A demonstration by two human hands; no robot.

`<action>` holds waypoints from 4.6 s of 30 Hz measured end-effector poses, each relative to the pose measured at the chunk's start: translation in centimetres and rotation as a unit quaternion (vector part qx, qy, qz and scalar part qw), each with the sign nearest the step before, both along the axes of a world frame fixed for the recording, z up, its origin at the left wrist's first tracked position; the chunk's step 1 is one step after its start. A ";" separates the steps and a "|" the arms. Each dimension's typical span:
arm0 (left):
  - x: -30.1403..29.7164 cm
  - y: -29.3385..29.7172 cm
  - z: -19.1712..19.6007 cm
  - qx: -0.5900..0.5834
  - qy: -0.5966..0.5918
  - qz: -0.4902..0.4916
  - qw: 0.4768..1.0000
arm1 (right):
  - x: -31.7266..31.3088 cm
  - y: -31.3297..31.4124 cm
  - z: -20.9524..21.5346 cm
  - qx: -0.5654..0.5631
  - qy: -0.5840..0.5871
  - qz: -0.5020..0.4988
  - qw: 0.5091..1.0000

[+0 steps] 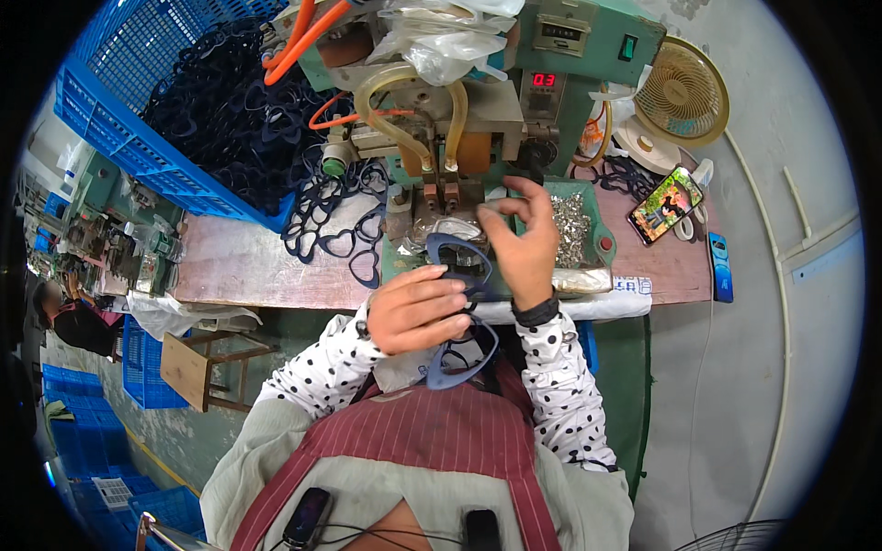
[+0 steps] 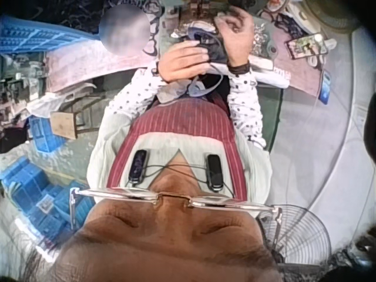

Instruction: The person repeatedly picks up dark plastic eyeglass frames from a blue basket and places them into a small press machine on the workbench. They then remove the frames and place them on the table, continuing the cycle.

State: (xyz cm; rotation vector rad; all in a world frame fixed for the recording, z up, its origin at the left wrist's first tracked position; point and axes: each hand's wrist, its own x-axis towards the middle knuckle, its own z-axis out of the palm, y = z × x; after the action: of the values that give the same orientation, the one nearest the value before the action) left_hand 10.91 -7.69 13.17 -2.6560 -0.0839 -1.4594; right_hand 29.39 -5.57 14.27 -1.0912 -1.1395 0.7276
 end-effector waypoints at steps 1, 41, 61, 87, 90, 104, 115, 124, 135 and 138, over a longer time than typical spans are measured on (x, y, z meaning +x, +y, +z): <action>0.2 0.5 -0.2 -0.003 0.010 -0.003 1.000 | 0.8 -0.2 -0.3 0.007 -0.012 -0.020 1.000; 1.7 -4.3 -6.1 -0.791 -0.292 -0.394 0.366 | 11.2 1.0 -9.6 0.003 -0.296 -0.221 0.929; 0.1 1.1 -3.4 -0.868 0.001 -0.344 0.359 | 2.6 -0.8 0.7 0.003 -0.137 0.027 0.990; -0.2 -0.1 3.2 -0.311 0.040 -0.228 0.922 | -0.2 0.2 2.3 -0.035 -0.043 0.061 0.997; 0.2 -0.8 2.2 -0.217 0.040 -0.052 0.974 | 2.3 1.3 0.7 -0.022 -0.027 -0.001 0.999; 1.0 0.6 0.7 -0.166 0.045 -0.007 0.985 | 11.7 0.0 -6.7 -0.127 -0.370 -0.182 0.902; 0.9 0.0 0.3 -0.149 0.058 0.043 0.986 | 11.3 1.6 -8.8 -0.088 -0.334 -0.141 0.928; -7.1 2.5 -7.1 -0.269 -0.101 0.404 0.868 | 10.6 0.8 -9.2 -0.080 -0.264 -0.210 0.938; -9.2 8.3 -10.9 -0.450 0.132 0.539 0.700 | 10.7 1.1 -10.2 -0.009 -0.331 -0.231 0.915; -10.1 7.3 -10.3 -0.393 0.172 0.559 0.710 | 10.3 0.7 -9.5 -0.057 -0.327 -0.210 0.920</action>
State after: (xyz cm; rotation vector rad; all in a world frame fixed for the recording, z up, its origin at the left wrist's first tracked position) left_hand 0.81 -0.43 2.82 -2.2751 -2.2042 -0.4788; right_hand 39.68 -4.92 4.81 -1.6844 -1.3556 0.0742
